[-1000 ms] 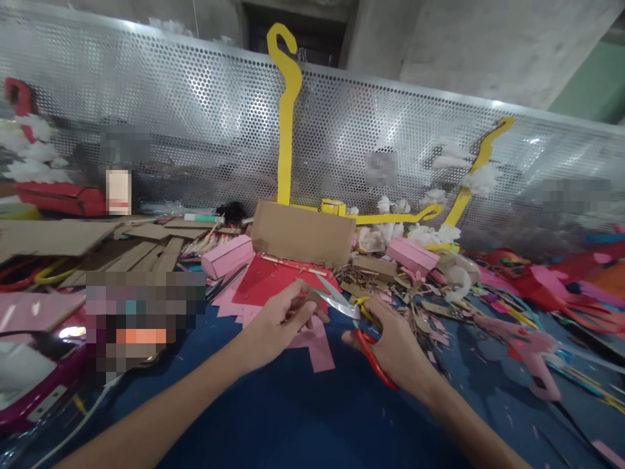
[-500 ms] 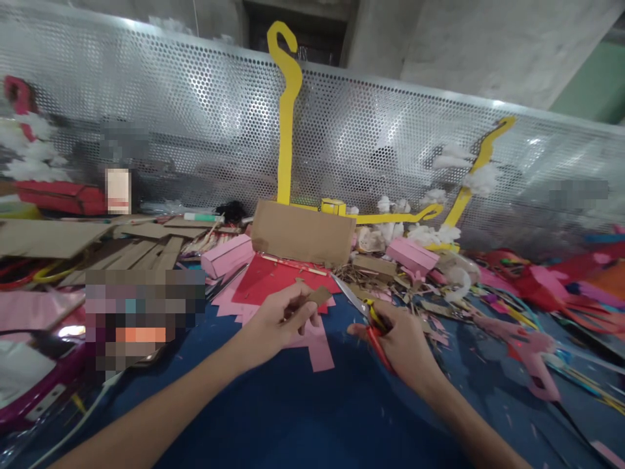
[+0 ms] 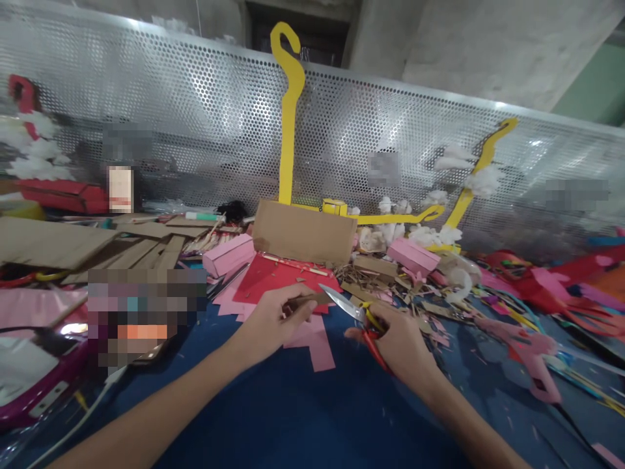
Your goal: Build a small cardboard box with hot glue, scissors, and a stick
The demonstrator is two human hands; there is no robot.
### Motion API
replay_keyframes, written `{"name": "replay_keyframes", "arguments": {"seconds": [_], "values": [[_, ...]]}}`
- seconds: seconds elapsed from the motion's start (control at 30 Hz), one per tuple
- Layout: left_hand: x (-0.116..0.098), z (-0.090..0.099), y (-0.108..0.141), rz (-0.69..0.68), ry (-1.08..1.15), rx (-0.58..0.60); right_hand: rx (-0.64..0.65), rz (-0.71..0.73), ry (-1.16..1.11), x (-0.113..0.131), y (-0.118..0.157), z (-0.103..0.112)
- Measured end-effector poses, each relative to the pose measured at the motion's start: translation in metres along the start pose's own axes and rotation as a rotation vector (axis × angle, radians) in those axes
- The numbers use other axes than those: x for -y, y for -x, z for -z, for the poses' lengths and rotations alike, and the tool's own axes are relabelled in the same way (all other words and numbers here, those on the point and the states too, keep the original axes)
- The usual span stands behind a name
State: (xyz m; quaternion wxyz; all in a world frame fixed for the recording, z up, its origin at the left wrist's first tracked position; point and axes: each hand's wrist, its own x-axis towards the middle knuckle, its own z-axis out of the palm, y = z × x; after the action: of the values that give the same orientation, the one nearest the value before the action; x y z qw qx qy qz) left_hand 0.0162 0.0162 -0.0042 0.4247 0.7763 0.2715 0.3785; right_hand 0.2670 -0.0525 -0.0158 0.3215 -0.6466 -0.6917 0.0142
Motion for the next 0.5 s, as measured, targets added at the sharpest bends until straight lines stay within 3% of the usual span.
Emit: {"name": "replay_keyframes", "arguments": {"seconds": [0.23, 0.5], "values": [[-0.0015, 0.0019, -0.0005, 0.021, -0.031, -0.021, 0.009, -0.023, 0.047, 0.0019, -0.0024, 0.0027], [-0.0037, 0.0023, -0.0004, 0.026, -0.013, -0.011, 0.029, 0.052, 0.033, 0.0014, -0.0028, 0.0064]]}}
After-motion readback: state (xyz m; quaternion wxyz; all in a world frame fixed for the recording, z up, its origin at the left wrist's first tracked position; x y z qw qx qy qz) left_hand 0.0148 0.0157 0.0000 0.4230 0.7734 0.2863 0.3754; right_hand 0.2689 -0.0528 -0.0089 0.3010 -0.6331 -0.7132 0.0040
